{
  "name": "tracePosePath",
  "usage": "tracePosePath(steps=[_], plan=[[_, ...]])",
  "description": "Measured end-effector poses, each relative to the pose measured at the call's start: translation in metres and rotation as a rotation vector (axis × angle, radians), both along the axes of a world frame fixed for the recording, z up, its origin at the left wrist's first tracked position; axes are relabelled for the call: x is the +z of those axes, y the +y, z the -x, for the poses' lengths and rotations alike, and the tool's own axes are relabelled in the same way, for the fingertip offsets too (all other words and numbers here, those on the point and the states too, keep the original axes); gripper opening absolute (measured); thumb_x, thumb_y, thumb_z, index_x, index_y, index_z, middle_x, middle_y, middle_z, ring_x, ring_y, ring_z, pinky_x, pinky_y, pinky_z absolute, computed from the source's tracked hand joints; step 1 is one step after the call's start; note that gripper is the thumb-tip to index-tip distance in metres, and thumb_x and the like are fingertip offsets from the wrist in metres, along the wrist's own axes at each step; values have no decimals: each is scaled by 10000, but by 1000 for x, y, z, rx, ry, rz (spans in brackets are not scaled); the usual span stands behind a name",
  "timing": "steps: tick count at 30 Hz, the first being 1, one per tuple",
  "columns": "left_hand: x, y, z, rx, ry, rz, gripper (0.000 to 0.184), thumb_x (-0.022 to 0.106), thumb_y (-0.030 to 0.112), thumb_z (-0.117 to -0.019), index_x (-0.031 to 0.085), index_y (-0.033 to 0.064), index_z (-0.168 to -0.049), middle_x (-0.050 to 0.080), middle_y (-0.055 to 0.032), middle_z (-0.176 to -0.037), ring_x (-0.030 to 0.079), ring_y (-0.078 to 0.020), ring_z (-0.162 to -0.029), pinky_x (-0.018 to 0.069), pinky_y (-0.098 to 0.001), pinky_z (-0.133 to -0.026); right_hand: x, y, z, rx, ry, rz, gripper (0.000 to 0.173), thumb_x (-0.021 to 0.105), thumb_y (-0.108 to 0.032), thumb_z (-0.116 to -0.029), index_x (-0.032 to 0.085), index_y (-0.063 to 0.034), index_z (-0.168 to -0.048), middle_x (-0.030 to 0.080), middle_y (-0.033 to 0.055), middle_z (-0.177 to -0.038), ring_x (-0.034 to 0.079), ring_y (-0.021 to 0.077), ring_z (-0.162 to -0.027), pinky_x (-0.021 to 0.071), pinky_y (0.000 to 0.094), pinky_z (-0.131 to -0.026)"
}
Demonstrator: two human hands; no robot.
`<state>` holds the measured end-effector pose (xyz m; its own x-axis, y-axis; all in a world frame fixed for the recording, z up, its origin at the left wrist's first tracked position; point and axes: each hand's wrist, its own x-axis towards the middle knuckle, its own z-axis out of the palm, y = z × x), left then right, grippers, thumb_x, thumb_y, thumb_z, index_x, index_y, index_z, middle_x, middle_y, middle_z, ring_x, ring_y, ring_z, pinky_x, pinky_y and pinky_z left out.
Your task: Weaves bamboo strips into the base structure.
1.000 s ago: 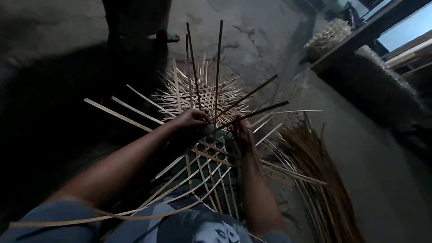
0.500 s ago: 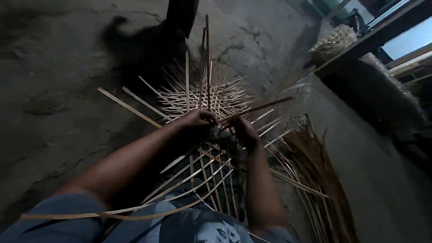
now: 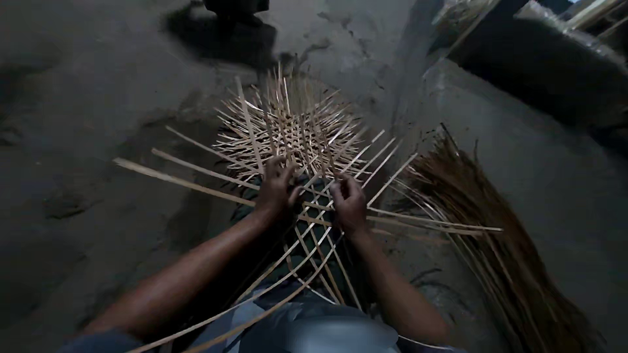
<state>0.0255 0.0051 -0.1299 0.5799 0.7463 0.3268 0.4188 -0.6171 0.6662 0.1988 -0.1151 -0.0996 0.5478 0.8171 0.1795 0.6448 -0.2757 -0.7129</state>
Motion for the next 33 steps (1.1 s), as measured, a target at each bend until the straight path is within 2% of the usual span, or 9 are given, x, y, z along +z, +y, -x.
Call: tracePosePath(steps=[1, 4, 9, 14, 20, 24, 29, 31, 33], plan=[[-4, -7, 3, -48, 67, -55, 459, 736, 300, -928, 653, 72, -1319, 547, -264, -1365, 605, -420, -1150, 522, -570, -965, -7, -7, 7, 50, -44, 119, 382, 556, -278, -1035, 624, -84, -1357, 682, 151, -1178, 680, 258, -1013, 569, 451, -906], [-11, -20, 4, -87, 201, -171, 417, 618, 415, -980, 694, 152, -1294, 634, -177, -1252, 595, -412, -1120, 496, -602, -903, -33, -16, 17, 131, -272, 143, 371, 546, -292, -1025, 680, -131, -1331, 716, 120, -1164, 662, 296, -1123, 516, 486, -1010], [-7, -18, 7, -99, 299, -109, 478, 621, 528, -941, 675, 278, -1345, 614, -148, -1294, 550, -402, -1200, 453, -630, -949, -48, -13, 22, 122, -384, 62, 347, 527, -335, -1043, 704, -222, -1318, 712, 79, -1111, 644, 296, -1088, 528, 502, -915], [-8, -13, 8, -153, 308, -61, 529, 616, 537, -945, 648, 268, -1400, 678, -100, -1234, 585, -354, -1170, 434, -621, -952, -47, -15, 21, 159, -343, 66, 362, 511, -324, -1055, 673, -225, -1364, 713, 58, -1213, 641, 296, -1141, 520, 525, -924], [-17, -8, 7, -170, 244, -89, 509, 635, 528, -940, 661, 282, -1384, 691, -56, -1171, 597, -309, -1083, 450, -569, -872, -45, -15, 18, 189, -342, 61, 361, 513, -290, -1056, 662, -206, -1374, 707, 65, -1198, 641, 283, -1112, 511, 514, -922], [-14, -9, 5, -175, 251, -75, 495, 649, 482, -934, 661, 275, -1384, 690, -45, -1160, 596, -301, -1095, 451, -562, -852, -48, -13, 17, 191, -362, 49, 348, 527, -284, -1048, 676, -201, -1351, 713, 66, -1161, 646, 288, -1081, 515, 509, -873], [-6, -11, 3, -152, 329, -46, 504, 641, 495, -940, 648, 263, -1388, 671, -67, -1215, 580, -322, -1167, 451, -583, -893, -43, -13, 15, 216, -297, 77, 358, 516, -307, -1058, 667, -196, -1363, 698, 67, -1239, 626, 285, -1170, 499, 529, -952], [-4, -14, 6, -136, 332, -23, 532, 632, 523, -944, 632, 250, -1400, 664, -104, -1237, 574, -355, -1190, 446, -608, -933, -39, -18, 11, 204, -267, 24, 352, 538, -277, -1048, 677, -150, -1346, 701, 94, -1225, 634, 290, -1179, 508, 512, -1004], [-2, -19, 12, -110, 340, -19, 551, 606, 528, -947, 616, 228, -1409, 654, -128, -1249, 569, -377, -1198, 443, -617, -947, -36, -23, 10, 124, -296, -23, 342, 569, -225, -1025, 682, -89, -1317, 705, 132, -1170, 658, 309, -1122, 540, 497, -969]])
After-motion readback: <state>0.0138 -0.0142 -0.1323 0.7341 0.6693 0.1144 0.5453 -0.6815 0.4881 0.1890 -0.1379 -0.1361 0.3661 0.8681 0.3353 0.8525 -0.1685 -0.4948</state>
